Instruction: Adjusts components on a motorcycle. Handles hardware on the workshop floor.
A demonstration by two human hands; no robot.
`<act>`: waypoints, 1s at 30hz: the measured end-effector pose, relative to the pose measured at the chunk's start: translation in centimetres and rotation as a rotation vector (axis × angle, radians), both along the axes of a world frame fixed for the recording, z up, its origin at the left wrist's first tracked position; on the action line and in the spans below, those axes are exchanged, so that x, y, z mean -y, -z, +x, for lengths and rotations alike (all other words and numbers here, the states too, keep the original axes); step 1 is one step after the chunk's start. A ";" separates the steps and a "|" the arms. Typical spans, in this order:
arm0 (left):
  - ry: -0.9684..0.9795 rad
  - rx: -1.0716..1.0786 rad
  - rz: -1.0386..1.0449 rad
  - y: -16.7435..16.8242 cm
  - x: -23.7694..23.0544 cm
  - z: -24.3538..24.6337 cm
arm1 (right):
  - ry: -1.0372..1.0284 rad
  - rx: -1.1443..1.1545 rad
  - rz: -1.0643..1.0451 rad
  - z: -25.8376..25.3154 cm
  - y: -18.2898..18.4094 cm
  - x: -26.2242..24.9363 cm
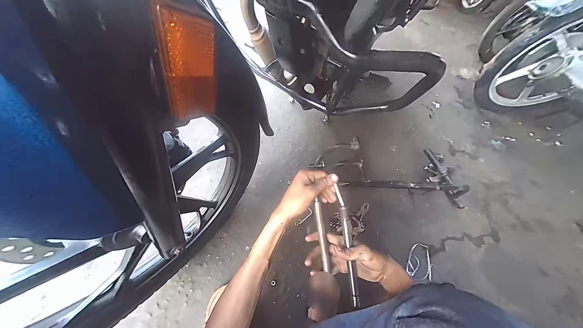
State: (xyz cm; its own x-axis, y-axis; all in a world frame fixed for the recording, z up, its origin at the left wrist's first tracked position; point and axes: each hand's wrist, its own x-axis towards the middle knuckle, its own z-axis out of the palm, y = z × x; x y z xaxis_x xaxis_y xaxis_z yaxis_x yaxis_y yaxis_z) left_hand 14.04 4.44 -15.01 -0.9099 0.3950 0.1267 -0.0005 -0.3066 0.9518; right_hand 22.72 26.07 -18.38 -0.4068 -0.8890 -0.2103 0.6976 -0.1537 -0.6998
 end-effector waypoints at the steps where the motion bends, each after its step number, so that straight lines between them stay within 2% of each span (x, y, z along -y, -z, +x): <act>1: -0.033 0.007 0.001 -0.1 0.3 -0.2 | -0.023 -0.016 0.053 0.0 0.4 -0.8; 3: -0.094 0.027 0.002 -0.4 0.8 -0.5 | -0.061 -0.021 0.260 -0.2 1.9 -2.8; 5: -0.137 0.062 0.007 -0.7 1.2 -0.7 | -0.098 -0.041 0.602 -0.3 4.3 -4.6; 8: -0.162 0.106 0.024 -0.9 1.5 -1.1 | -0.207 -0.308 1.187 0.2 9.0 -6.6; 10: -0.184 0.113 0.040 -0.8 1.5 -1.4 | -0.388 -0.488 1.407 0.0 11.1 -8.0; 11: -0.196 0.113 0.035 -0.7 1.5 -1.5 | -0.446 -0.554 1.442 -0.4 11.2 -8.4; 13: -0.221 0.125 0.001 -0.8 1.7 -1.6 | -0.426 -0.690 1.421 -1.9 9.1 -8.2; 14: -0.229 0.135 -0.028 -0.8 1.9 -1.7 | -0.325 -0.787 1.377 -3.0 7.1 -7.6; 18: -0.242 0.116 -0.187 -1.5 2.6 -2.6 | 0.143 -0.953 1.059 -8.1 -4.8 -0.3; 21: -0.269 0.011 -0.277 -3.1 3.7 -3.0 | 0.264 -1.007 0.853 -10.8 -11.4 5.5; 23: -0.364 -0.056 -0.373 -4.7 4.6 -3.3 | 0.294 -1.070 0.880 -12.3 -13.7 8.7; 26: -0.639 -0.098 -0.490 -6.1 5.4 -4.3 | 0.324 -1.154 0.968 -14.3 -15.2 12.0; 28: -0.797 -0.126 -0.521 -6.6 5.2 -5.0 | 0.424 -1.239 1.012 -15.4 -15.1 13.3; 30: -0.867 -0.153 -0.506 -6.7 4.3 -5.4 | 0.617 -1.257 1.007 -16.9 -13.5 14.0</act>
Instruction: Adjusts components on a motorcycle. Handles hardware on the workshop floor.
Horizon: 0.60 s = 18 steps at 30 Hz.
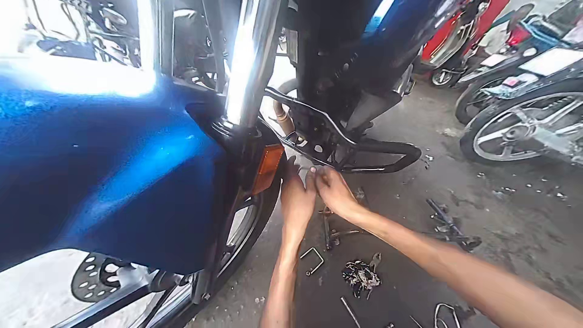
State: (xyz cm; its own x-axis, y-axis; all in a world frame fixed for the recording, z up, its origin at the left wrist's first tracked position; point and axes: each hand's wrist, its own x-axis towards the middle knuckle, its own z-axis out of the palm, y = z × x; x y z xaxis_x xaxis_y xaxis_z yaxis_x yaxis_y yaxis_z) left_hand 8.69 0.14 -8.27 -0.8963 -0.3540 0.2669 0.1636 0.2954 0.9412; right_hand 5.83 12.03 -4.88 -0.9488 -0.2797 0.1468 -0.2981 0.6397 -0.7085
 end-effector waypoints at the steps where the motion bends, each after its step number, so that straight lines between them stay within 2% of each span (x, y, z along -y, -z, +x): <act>1: -0.021 -0.031 0.012 0.0 -0.7 0.0 | 0.070 -0.018 -0.082 -0.8 0.9 0.2; 3: -0.107 -0.101 0.033 -0.1 -2.2 0.2 | 0.224 -0.006 -0.279 -2.6 2.1 1.0; 5: -0.187 -0.151 0.070 -0.5 -3.3 0.3 | 0.342 0.003 -0.464 -5.0 1.2 2.8; 8: -0.173 -0.178 0.112 -0.2 -3.9 0.9 | 0.447 -0.024 -0.799 -7.3 0.0 5.9; 13: -0.110 -0.177 0.201 -2.2 -3.0 -1.1 | 0.467 -0.129 -0.949 -10.4 -1.6 7.6; 15: -0.158 -0.170 0.247 -3.1 -2.3 -2.5 | 0.379 -0.180 -1.158 -13.0 0.4 7.7; 18: -0.171 -0.213 0.295 -3.7 -1.2 -4.9 | 0.182 -0.406 -1.521 -17.1 3.3 8.4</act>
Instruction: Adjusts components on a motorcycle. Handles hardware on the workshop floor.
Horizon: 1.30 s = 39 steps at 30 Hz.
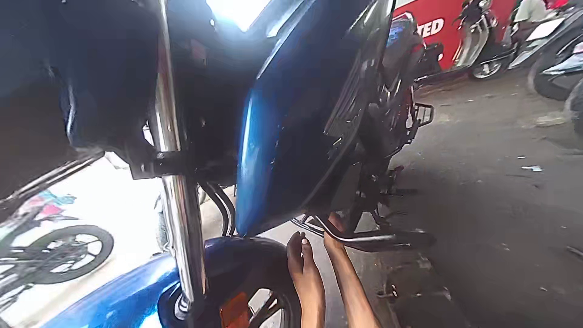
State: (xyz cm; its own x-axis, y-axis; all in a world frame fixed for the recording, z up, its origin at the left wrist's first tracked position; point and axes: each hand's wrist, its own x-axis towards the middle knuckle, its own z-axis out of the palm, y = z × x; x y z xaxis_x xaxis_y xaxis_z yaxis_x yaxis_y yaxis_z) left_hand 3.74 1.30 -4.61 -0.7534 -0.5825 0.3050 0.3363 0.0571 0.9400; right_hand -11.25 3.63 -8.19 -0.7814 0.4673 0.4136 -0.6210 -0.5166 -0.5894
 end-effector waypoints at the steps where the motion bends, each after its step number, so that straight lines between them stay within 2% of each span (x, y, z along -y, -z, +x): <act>1: -0.018 -0.017 0.003 -0.2 0.1 -0.9 | -0.012 -0.019 -0.055 0.1 -0.8 -0.2; 3: -0.054 -0.056 0.016 -0.4 0.2 -2.6 | -0.125 0.281 0.009 2.8 -5.4 -2.1; 4: -0.079 -0.076 0.038 -0.5 0.2 -3.4 | -0.145 0.300 0.029 2.7 -5.6 -2.3; 7: -0.149 -0.138 0.145 -1.2 0.7 -5.7 | -0.120 0.226 0.009 2.2 -4.8 -1.7; 11: -0.208 -0.249 0.246 -2.6 1.8 -8.0 | -0.024 0.102 -0.139 2.9 -4.7 -0.5; 15: -0.125 -0.394 0.387 -4.4 1.8 -9.1 | 0.133 0.248 0.194 3.1 -3.9 0.3; 18: -0.032 -0.375 0.491 -4.8 1.8 -9.8 | 0.161 0.386 0.230 3.7 -5.0 0.6; 23: -0.019 -0.357 0.442 -4.6 2.3 -9.9 | 0.420 0.242 0.300 2.3 -2.9 1.3; 26: -0.032 -0.340 0.440 -4.5 2.5 -9.7 | 0.416 0.298 0.505 2.9 -3.3 0.2; 28: -0.092 -0.293 0.436 -3.8 3.3 -9.8 | 0.423 0.245 0.603 3.1 -4.1 -0.3; 31: -0.071 -0.274 0.429 -3.0 4.3 -10.0 | 0.493 0.009 0.510 1.0 -4.2 0.3; 36: -0.077 -0.241 0.441 -3.3 3.9 -9.6 | 0.242 0.268 0.773 2.1 -8.4 -1.0; 38: -0.080 -0.259 0.453 -3.3 4.1 -9.8 | 0.161 0.259 0.880 3.4 -9.4 -2.2; 39: -0.073 -0.269 0.460 -3.2 4.2 -9.9 | 0.088 0.269 1.016 5.3 -10.3 -3.1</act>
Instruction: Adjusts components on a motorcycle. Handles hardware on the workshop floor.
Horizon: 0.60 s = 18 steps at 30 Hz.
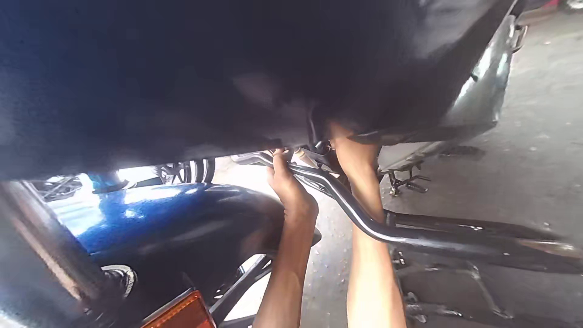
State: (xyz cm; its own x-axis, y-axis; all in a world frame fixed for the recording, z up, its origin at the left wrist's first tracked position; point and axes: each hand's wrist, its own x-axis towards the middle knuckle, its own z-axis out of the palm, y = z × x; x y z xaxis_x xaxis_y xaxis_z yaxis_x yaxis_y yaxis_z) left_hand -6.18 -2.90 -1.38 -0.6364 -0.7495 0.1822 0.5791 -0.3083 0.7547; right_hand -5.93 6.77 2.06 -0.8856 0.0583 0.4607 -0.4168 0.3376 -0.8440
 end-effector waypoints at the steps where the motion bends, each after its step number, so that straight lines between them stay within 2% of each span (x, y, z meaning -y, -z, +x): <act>1: 0.004 -0.013 0.004 0.1 0.0 -0.1 | -0.025 0.023 0.106 1.2 -0.6 -0.6; 4: 0.028 -0.064 0.030 0.5 -0.3 -0.7 | -0.009 0.046 0.321 2.6 -1.2 -1.1; 6: 0.007 -0.137 0.041 0.6 -0.7 -1.4 | 0.025 0.004 0.387 1.8 -0.6 -0.9; 10: 0.042 -0.323 0.043 0.8 -0.9 -2.9 | 0.097 -0.239 0.226 -3.2 -0.2 0.6; 12: 0.043 -0.358 0.020 1.0 -0.8 -3.1 | 0.161 -0.307 0.316 -3.6 0.3 0.8; 16: -0.019 -0.398 0.028 0.5 -1.4 -2.6 | 0.195 -0.193 0.093 -2.8 1.4 1.9; 18: -0.014 -0.393 0.028 0.5 -1.5 -2.5 | 0.175 -0.123 0.089 -2.4 1.2 1.7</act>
